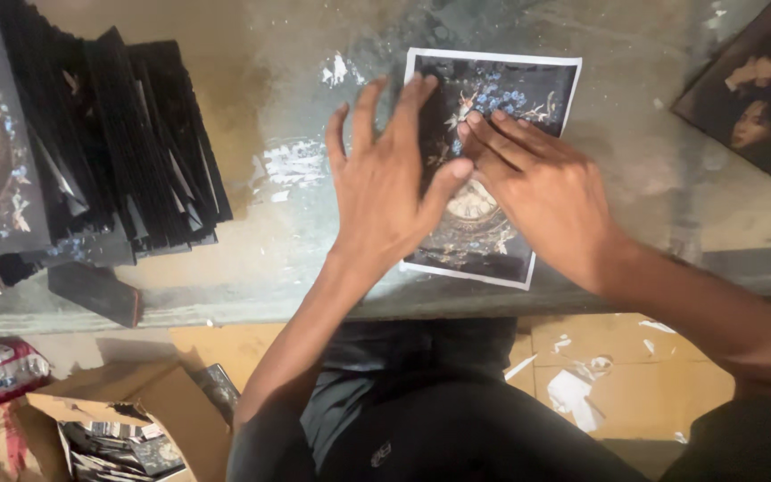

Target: The person assembles a photo frame by hand, placing a printed image of a clock into a white frame backing and pressing the edges to secure it. The person then flips the frame over to smooth the surface and places the finished unit on a stack of similar frames.

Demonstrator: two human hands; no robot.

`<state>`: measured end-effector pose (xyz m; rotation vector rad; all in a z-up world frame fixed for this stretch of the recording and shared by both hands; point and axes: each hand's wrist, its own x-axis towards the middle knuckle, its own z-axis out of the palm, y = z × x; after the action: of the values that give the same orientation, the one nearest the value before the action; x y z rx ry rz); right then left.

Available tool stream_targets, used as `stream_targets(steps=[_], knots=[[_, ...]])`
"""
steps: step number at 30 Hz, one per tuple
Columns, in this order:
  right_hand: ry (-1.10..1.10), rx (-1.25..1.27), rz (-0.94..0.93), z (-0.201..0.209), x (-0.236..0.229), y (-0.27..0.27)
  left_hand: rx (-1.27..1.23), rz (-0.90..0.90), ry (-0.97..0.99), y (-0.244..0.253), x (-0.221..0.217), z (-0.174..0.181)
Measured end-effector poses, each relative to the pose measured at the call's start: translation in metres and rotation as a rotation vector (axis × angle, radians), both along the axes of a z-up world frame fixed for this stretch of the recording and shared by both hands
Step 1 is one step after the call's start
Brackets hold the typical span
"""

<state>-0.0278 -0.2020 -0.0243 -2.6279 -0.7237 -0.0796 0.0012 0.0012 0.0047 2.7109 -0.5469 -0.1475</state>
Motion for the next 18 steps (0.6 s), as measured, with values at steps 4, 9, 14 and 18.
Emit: stream_targets(steps=[4, 9, 14, 18], knots=[[-0.020, 0.035, -0.006, 0.001, 0.000, 0.000, -0.126, 0.005, 0.052, -0.005, 0.008, -0.005], [-0.021, 0.044, -0.026, 0.005, 0.002, 0.002, -0.199, 0.034, 0.070, -0.004, 0.014, -0.010], [0.000, 0.053, -0.032, 0.004, 0.001, 0.002, -0.260, 0.045, 0.050, -0.002, 0.013, -0.016], [-0.019, 0.029, -0.021, 0.004, 0.002, 0.000, -0.299, 0.050, 0.087, -0.001, 0.015, -0.016]])
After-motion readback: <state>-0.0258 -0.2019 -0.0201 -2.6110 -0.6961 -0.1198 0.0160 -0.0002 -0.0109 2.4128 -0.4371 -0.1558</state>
